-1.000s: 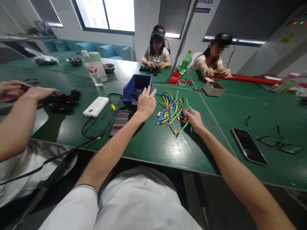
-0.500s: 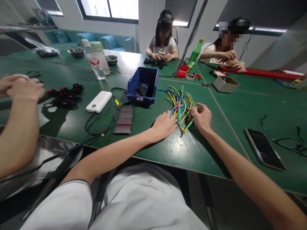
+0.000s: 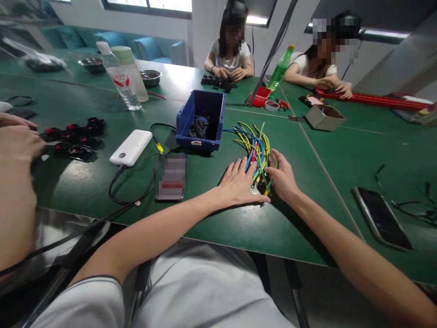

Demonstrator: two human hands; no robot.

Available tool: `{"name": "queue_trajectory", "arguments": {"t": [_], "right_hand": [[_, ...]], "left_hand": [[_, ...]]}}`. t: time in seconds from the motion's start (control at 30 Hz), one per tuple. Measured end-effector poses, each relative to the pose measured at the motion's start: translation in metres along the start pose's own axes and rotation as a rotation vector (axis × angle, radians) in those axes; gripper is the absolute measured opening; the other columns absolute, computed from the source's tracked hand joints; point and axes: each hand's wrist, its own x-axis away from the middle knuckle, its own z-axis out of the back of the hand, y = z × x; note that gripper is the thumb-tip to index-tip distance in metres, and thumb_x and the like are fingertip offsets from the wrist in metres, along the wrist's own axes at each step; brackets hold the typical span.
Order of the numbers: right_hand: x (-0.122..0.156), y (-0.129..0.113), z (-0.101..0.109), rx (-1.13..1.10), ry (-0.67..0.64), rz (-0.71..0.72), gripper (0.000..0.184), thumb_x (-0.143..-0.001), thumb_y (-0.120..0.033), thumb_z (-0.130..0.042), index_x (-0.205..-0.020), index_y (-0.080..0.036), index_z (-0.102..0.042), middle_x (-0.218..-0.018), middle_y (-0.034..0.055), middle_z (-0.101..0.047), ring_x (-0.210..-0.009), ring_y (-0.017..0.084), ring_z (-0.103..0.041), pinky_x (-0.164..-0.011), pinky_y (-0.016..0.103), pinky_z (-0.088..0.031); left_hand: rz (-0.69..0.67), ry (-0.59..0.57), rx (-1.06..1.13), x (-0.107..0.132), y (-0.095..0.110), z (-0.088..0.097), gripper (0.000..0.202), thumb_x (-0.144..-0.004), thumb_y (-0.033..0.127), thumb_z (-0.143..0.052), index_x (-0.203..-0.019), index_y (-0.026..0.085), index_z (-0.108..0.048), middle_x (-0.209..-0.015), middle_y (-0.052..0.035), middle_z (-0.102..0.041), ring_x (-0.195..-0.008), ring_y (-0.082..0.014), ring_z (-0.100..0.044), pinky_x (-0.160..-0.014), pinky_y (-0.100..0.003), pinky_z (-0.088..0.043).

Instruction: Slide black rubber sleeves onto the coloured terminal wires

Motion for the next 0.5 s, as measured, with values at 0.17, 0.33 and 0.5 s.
{"name": "queue_trajectory", "arguments": {"t": [0.17,0.33,0.5], "right_hand": [[-0.006,0.002,0.009,0.133,0.137,0.102,0.066,-0.074,-0.021,-0.054,-0.137,-0.019,-0.038,-0.151,0.0124,-0.039,-0.142,0.023,-0.036,-0.118,0.044,-0.028],[-0.010,0.004,0.020,0.366,0.138,0.148,0.051,-0.079,-0.033,-0.060,-0.128,-0.022,-0.050,-0.143,0.0117,-0.050,-0.137,0.027,-0.042,-0.116,0.048,-0.032],[-0.013,-0.002,0.021,0.232,-0.042,0.054,0.056,-0.071,-0.031,-0.071,-0.123,-0.024,-0.051,-0.126,0.0076,-0.063,-0.118,0.024,-0.059,-0.102,0.043,-0.047]], "left_hand": [[-0.035,0.004,-0.043,0.000,-0.001,0.005,0.078,-0.084,0.061,-0.054,-0.139,0.009,-0.039,-0.144,-0.0217,-0.045,-0.129,-0.0326,-0.048,-0.107,-0.042,-0.038],[-0.059,0.004,-0.073,0.007,0.007,0.006,0.083,-0.082,0.067,-0.053,-0.140,0.009,-0.037,-0.146,-0.0270,-0.040,-0.133,-0.0355,-0.044,-0.106,-0.044,-0.040],[-0.096,0.001,-0.117,0.007,0.008,0.004,0.066,-0.087,0.049,-0.059,-0.138,0.013,-0.039,-0.146,-0.0231,-0.041,-0.131,-0.0312,-0.048,-0.103,-0.039,-0.044]]}}
